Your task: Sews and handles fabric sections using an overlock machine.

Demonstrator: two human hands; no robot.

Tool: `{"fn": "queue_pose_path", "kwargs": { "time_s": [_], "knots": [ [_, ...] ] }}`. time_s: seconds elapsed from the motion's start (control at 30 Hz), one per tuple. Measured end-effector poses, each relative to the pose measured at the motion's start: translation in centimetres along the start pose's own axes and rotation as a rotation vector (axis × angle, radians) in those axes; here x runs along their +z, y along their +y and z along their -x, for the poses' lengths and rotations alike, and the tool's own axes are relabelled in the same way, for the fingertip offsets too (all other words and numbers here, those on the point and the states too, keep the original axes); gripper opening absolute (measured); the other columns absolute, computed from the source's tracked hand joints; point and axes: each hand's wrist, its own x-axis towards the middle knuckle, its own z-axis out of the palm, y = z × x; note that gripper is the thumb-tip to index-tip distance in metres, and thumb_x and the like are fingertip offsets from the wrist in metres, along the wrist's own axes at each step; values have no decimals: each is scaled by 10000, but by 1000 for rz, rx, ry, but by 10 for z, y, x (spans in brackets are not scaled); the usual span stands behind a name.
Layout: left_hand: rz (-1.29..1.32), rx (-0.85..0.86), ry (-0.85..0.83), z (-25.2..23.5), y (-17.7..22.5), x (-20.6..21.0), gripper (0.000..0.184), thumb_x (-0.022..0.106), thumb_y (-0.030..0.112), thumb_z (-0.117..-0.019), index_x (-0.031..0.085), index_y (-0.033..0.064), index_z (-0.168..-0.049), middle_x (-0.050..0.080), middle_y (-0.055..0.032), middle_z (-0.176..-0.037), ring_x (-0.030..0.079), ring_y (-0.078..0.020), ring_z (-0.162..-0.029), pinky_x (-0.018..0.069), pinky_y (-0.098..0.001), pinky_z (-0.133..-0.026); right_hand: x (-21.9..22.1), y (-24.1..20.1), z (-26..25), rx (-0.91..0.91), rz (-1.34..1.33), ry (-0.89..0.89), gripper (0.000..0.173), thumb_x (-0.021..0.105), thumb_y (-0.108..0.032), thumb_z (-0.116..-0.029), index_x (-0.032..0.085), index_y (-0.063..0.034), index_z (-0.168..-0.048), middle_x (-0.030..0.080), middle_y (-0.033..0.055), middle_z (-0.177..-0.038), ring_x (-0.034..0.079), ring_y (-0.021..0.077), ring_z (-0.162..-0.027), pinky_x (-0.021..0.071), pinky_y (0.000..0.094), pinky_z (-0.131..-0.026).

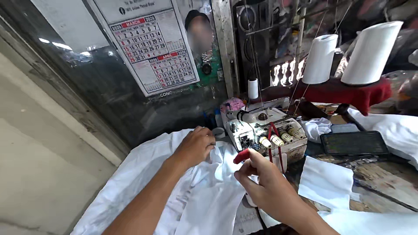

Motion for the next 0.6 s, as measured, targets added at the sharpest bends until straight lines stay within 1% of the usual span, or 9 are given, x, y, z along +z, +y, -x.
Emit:
{"fn": "queue_pose_path", "kwargs": {
  "time_s": [0.07, 0.13, 0.23, 0.3, 0.33, 0.4, 0.47, 0.53, 0.6],
  "knots": [
    [-39, 122, 0, 11, 11, -35, 65, 710, 196, -896, 750, 147, -880, 646, -31, -1298, 564, -272, -1266, 521, -505, -1002, -16, -16, 21, -1, -271, -49, 267, 620, -144, -997, 575, -109, -1258, 674, 26, -992, 678, 138, -788, 609, 300, -664],
    [-25, 249, -17, 37, 40, -72, 110, 648, 289, -816, 690, 212, -751, 634, 37, -1309, 575, -199, -1228, 559, -436, -913, -34, -25, 54, -5, -350, -81, 330, 616, -110, -994, 522, -37, -1301, 661, 54, -1059, 678, 153, -843, 612, 327, -678],
    [163, 386, -310, 83, 92, -101, 196, 562, 347, -910, 693, 209, -863, 677, 45, -990, 646, -128, -922, 552, -376, -718, -56, -13, 101, 121, -65, -67, 489, 756, -280, -944, 533, -24, -1295, 653, 91, -1154, 688, 159, -836, 624, 359, -684],
    [111, 301, -546, 97, 112, -96, 201, 577, 350, -940, 642, 161, -913, 617, -24, -776, 630, -218, -685, 486, -451, -536, -57, 7, 119, 188, 263, -67, 587, 827, -386, -839, 562, -78, -1263, 589, 116, -1223, 655, 195, -926, 600, 375, -718],
    [1, 203, -589, 97, 116, -93, 247, 626, 374, -937, 671, 135, -979, 642, -77, -787, 656, -285, -683, 510, -513, -540, -54, 15, 122, 178, 387, -57, 593, 836, -363, -809, 578, -77, -1259, 565, 164, -1260, 658, 242, -953, 600, 404, -704],
    [-280, 15, -522, 84, 109, -87, 306, 683, 408, -935, 728, 135, -1063, 699, -111, -906, 699, -326, -767, 561, -553, -631, -45, 31, 122, 112, 527, 27, 443, 778, -362, -841, 624, -121, -1179, 592, 133, -1177, 659, 215, -887, 590, 388, -648],
    [-500, -11, -359, 68, 97, -93, 248, 722, 349, -925, 748, 119, -1014, 688, -103, -941, 692, -318, -774, 572, -522, -618, -40, 37, 119, 50, 507, 113, 274, 686, -416, -931, 681, -161, -1031, 619, 15, -980, 621, 120, -802, 557, 328, -640],
    [-529, 117, -248, 68, 98, -115, 198, 731, 306, -899, 726, 109, -891, 641, -91, -869, 654, -301, -732, 538, -484, -563, -42, 23, 119, 29, 334, 92, 277, 670, -426, -974, 716, -154, -972, 668, -35, -900, 646, 56, -770, 576, 274, -642],
    [-314, 315, -264, 87, 115, -128, 263, 570, 359, -960, 687, 160, -834, 603, -33, -795, 631, -237, -670, 509, -438, -494, -46, 2, 126, 45, 142, 34, 249, 703, -354, -973, 722, -106, -953, 699, -16, -864, 665, 61, -738, 588, 273, -628]
  ]
}}
